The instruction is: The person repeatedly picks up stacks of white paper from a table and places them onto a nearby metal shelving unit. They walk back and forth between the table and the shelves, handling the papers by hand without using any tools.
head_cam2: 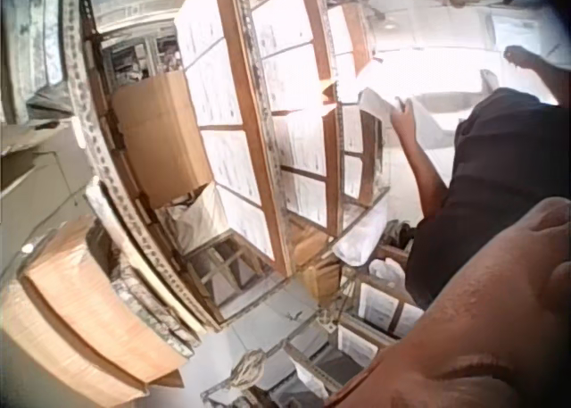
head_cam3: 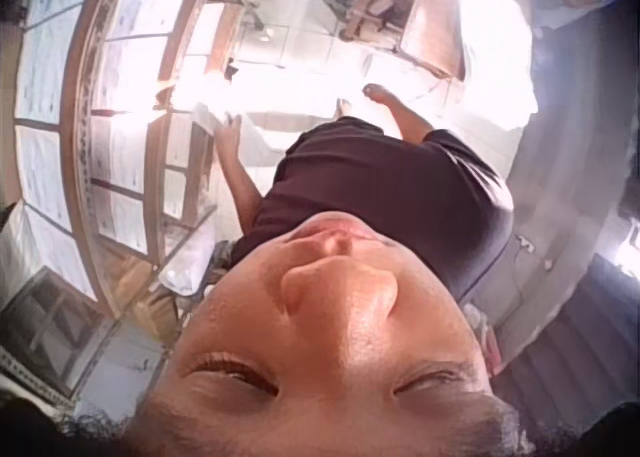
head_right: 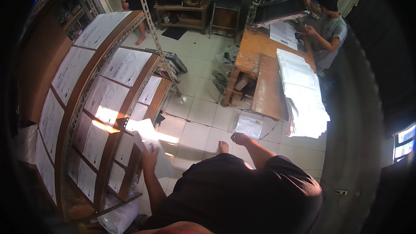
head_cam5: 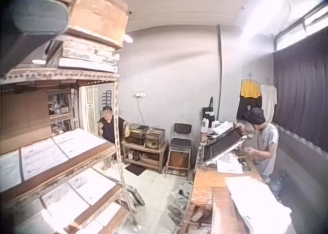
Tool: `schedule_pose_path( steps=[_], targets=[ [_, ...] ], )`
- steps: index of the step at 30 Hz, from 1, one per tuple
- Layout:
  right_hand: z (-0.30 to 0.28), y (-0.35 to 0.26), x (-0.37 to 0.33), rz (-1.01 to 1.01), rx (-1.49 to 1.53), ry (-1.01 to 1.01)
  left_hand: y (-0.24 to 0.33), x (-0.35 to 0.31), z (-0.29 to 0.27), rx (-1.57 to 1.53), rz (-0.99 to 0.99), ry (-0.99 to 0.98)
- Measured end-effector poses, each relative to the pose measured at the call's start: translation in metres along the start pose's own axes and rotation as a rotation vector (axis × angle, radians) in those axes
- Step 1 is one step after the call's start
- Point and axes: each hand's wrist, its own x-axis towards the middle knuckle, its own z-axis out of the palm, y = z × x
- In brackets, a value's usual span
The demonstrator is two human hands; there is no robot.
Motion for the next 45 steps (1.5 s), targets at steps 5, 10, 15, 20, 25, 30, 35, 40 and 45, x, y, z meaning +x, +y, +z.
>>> schedule_pose_path(
  steps=[5, 10, 15, 20, 25, 30, 35, 40, 45],
  targets=[
    [-0.096, -0.030, 0.004, -0.178, 0.114, 0.424, 0.056, 0.025, 0.042, -0.284, 0.077, -0.151],
    [-0.219, -0.022, -0.010, -0.177, 0.426, 0.703, 0.080, 0.059, 0.068, -0.130, 0.186, -0.197],
    [-0.335, 0.032, -0.015, -0.095, 0.432, 0.935, 0.097, 0.080, 0.095, -0.271, 0.166, -0.039],
    [-0.432, 0.076, -0.007, -0.135, -0.027, 1.166, 0.112, 0.084, 0.098, -0.252, 0.108, 0.021],
    [-0.465, 0.114, 0.010, 0.017, -0.193, 1.066, 0.127, 0.076, 0.106, -0.234, 0.028, 0.068],
    [-0.459, 0.114, 0.026, 0.084, -0.216, 1.024, 0.132, 0.070, 0.109, -0.198, -0.027, 0.071],
    [-0.453, 0.116, 0.029, 0.087, -0.250, 1.088, 0.139, 0.071, 0.107, -0.069, -0.068, 0.058],
    [-0.447, 0.111, 0.026, -0.059, -0.317, 1.258, 0.141, 0.063, 0.099, -0.111, -0.050, 0.094],
    [-0.422, 0.128, 0.041, -0.038, -0.568, 1.116, 0.140, 0.071, 0.100, -0.103, -0.078, 0.077]
  ],
)
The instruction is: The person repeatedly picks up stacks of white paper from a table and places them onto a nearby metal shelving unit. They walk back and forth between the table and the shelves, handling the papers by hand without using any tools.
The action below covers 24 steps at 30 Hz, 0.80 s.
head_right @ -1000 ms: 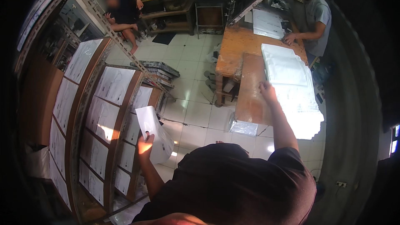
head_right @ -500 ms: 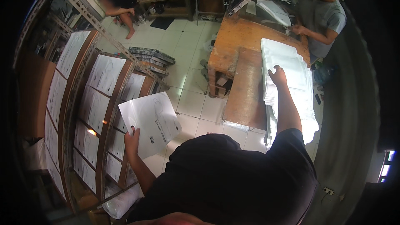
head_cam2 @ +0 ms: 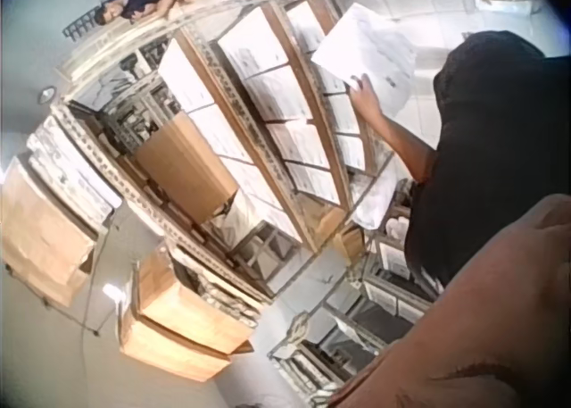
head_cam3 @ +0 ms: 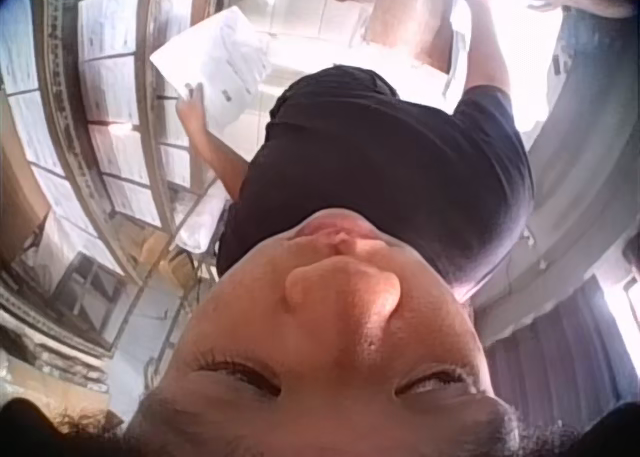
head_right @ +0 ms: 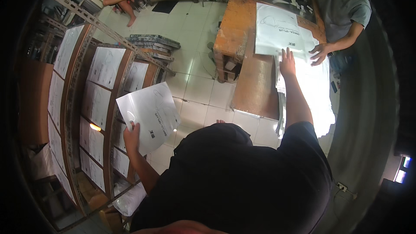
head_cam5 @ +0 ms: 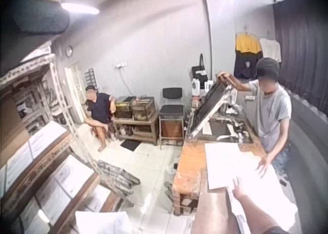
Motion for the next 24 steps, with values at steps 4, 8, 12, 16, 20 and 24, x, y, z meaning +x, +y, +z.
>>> schedule_pose_path(
  steps=[4, 8, 12, 16, 20, 24],
  targets=[
    [0.003, -0.009, -0.003, -0.008, -0.141, -0.258, 0.004, 0.000, -0.006, 0.039, -0.028, 0.010],
    [-0.019, -0.046, -0.005, -0.140, -0.266, -0.195, -0.010, 0.005, -0.031, 0.102, -0.009, 0.068],
    [-0.024, -0.075, -0.010, -0.168, -0.181, -0.157, -0.028, 0.016, -0.073, 0.230, 0.018, 0.103],
    [-0.059, -0.149, -0.013, -0.189, -0.019, -0.322, -0.050, 0.060, -0.130, 0.337, 0.123, 0.083],
    [-0.075, -0.221, -0.020, -0.033, 0.300, -0.514, -0.068, 0.113, -0.192, 0.381, 0.078, -0.010],
    [-0.084, -0.287, -0.021, -0.086, 0.241, -0.422, -0.090, 0.185, -0.248, 0.381, -0.008, -0.049]
  ],
)
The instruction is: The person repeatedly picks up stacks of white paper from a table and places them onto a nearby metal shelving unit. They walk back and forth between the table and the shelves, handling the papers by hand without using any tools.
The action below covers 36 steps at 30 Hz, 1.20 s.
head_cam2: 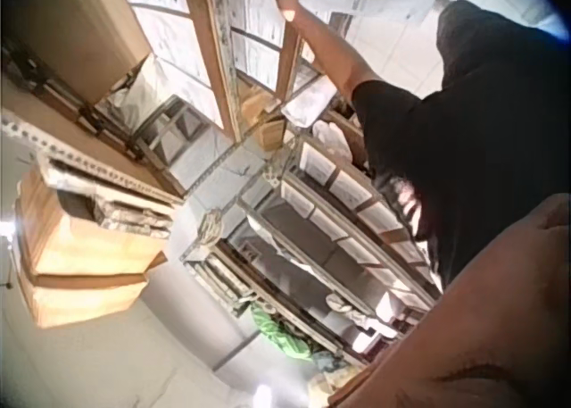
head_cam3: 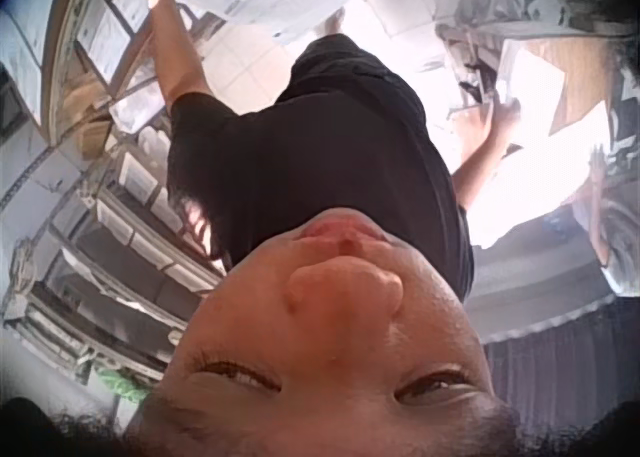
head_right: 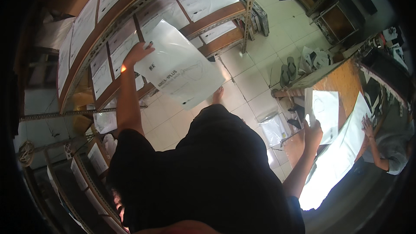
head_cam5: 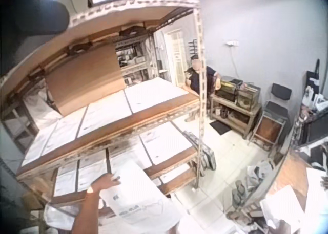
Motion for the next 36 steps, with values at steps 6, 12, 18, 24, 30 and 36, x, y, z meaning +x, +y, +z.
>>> schedule_pose_path(
  steps=[6, 12, 18, 24, 30, 36],
  targets=[
    [-0.002, -0.113, 0.011, 0.074, -0.055, -0.137, -0.049, 0.139, -0.026, 0.038, 0.127, -0.021],
    [-0.007, -0.224, 0.016, 0.219, 0.193, -0.168, -0.169, 0.266, -0.014, 0.437, 0.066, 0.314],
    [0.006, -0.273, 0.017, 0.342, 0.410, -0.051, -0.190, 0.286, -0.006, 0.389, -0.023, 0.337],
    [0.014, -0.302, 0.023, 0.479, 0.456, -0.031, -0.197, 0.302, -0.003, 0.374, -0.003, 0.370],
    [0.024, -0.309, 0.024, 0.506, 0.495, -0.035, -0.196, 0.328, -0.004, 0.353, 0.005, 0.406],
    [0.028, -0.305, 0.018, 0.555, 0.477, -0.059, -0.187, 0.349, -0.003, 0.341, -0.010, 0.438]
  ],
)
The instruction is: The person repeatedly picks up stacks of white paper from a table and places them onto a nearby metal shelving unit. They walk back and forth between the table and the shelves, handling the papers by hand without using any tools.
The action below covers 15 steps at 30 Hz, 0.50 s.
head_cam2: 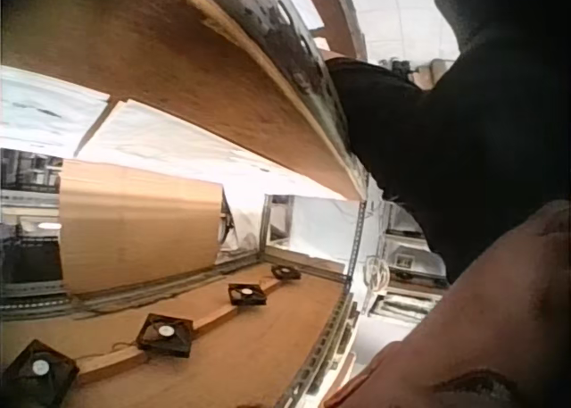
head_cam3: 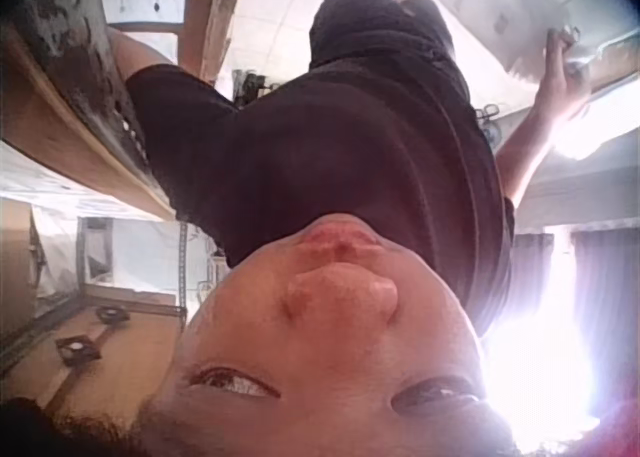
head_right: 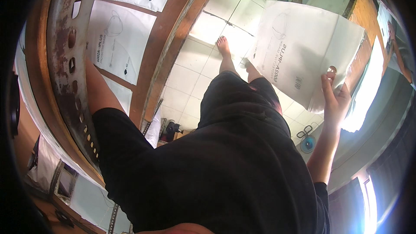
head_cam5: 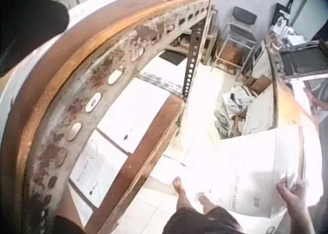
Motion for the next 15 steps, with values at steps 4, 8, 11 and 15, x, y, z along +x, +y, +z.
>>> schedule_pose_path(
  steps=[4, 8, 11, 15],
  targets=[
    [0.009, 0.004, -0.003, -0.070, 0.104, 0.024, 0.033, 0.019, -0.004, -0.006, 0.014, 0.074],
    [0.027, 0.019, 0.001, -0.119, 0.109, 0.012, 0.117, -0.010, -0.023, -0.111, 0.265, 0.556],
    [0.040, 0.019, 0.007, -0.172, -0.026, 0.080, 0.210, -0.105, -0.017, -0.492, 0.564, 0.660],
    [0.044, 0.022, 0.020, -0.151, -0.286, 0.161, 0.310, -0.242, -0.012, -1.254, 0.321, -0.358]
  ],
)
